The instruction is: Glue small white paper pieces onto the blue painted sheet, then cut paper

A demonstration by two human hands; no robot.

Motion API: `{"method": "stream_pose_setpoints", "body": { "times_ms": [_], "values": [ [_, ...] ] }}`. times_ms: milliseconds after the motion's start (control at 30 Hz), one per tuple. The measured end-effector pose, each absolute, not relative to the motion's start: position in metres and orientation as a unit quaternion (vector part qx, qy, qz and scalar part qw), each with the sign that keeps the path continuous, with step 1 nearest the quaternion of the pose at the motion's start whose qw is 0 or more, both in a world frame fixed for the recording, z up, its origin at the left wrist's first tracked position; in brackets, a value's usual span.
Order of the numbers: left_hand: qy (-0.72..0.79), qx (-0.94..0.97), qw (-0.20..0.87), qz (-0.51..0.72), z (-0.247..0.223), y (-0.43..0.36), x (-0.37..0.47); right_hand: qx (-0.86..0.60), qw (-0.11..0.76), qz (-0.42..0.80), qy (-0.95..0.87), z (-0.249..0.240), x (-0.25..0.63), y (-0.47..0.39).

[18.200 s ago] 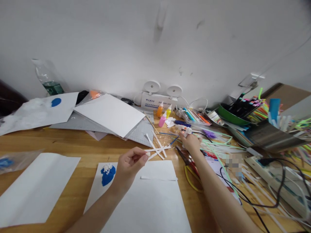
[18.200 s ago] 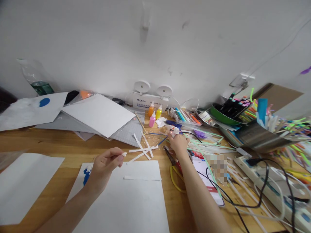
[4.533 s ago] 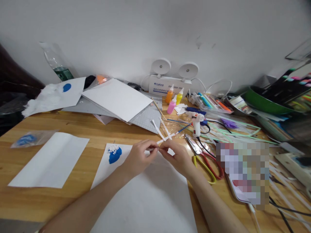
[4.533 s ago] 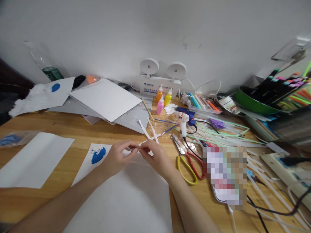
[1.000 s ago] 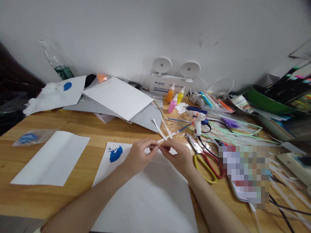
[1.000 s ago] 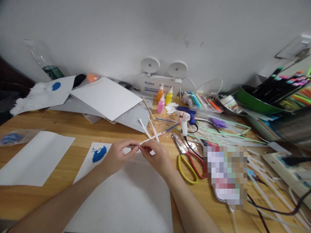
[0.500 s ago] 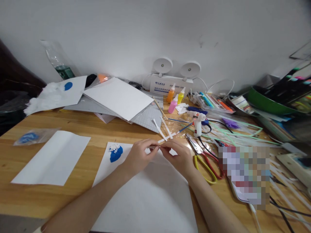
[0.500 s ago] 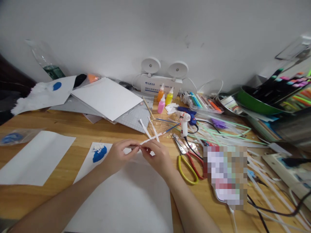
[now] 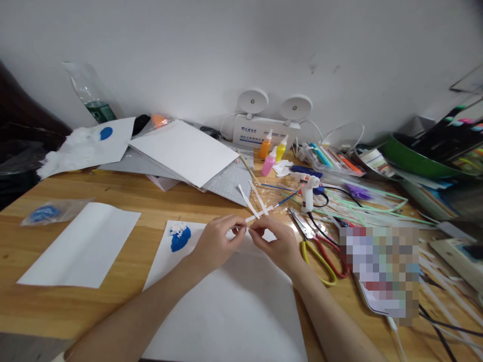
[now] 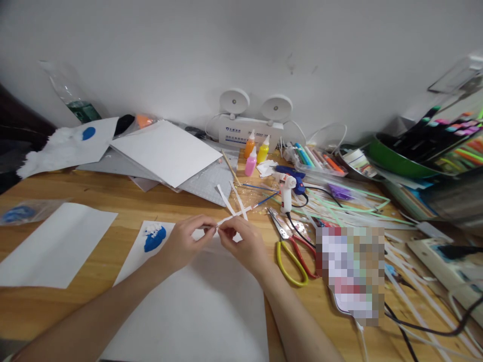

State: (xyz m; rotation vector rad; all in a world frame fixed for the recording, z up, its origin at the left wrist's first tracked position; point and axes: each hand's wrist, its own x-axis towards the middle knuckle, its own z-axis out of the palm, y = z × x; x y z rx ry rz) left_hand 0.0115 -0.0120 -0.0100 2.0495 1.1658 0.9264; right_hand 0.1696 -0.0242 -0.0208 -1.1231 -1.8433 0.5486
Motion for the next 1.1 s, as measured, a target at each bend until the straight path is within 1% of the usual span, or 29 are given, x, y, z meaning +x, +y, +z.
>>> {"method": "stream_pose_setpoints", "body": {
  "times_ms": [433, 600, 967, 1100],
  "values": [
    [0.424, 0.798, 0.275, 0.33, -0.0118, -0.0114, 0.0102, -0.447, 0.424, 0.229, -0.754, -0.0232, 0.1713, -0.0237],
    [0.419, 0.81, 0.257, 0.32, -0.0125, -0.0105, 0.009, -0.454, 0.441, 0.226, -0.74, -0.0222, 0.1708, -0.0235],
    [0.425, 0.803, 0.266, 0.322, -0.0126, -0.0103, 0.0095, -0.462, 0.463, 0.24, -0.717, -0.023, 0.1676, -0.0245],
    [0.436, 0.787, 0.282, 0.334, -0.0127, -0.0109, 0.0102, -0.472, 0.452, 0.247, -0.715, -0.0219, 0.1684, -0.0244]
  ]
}}
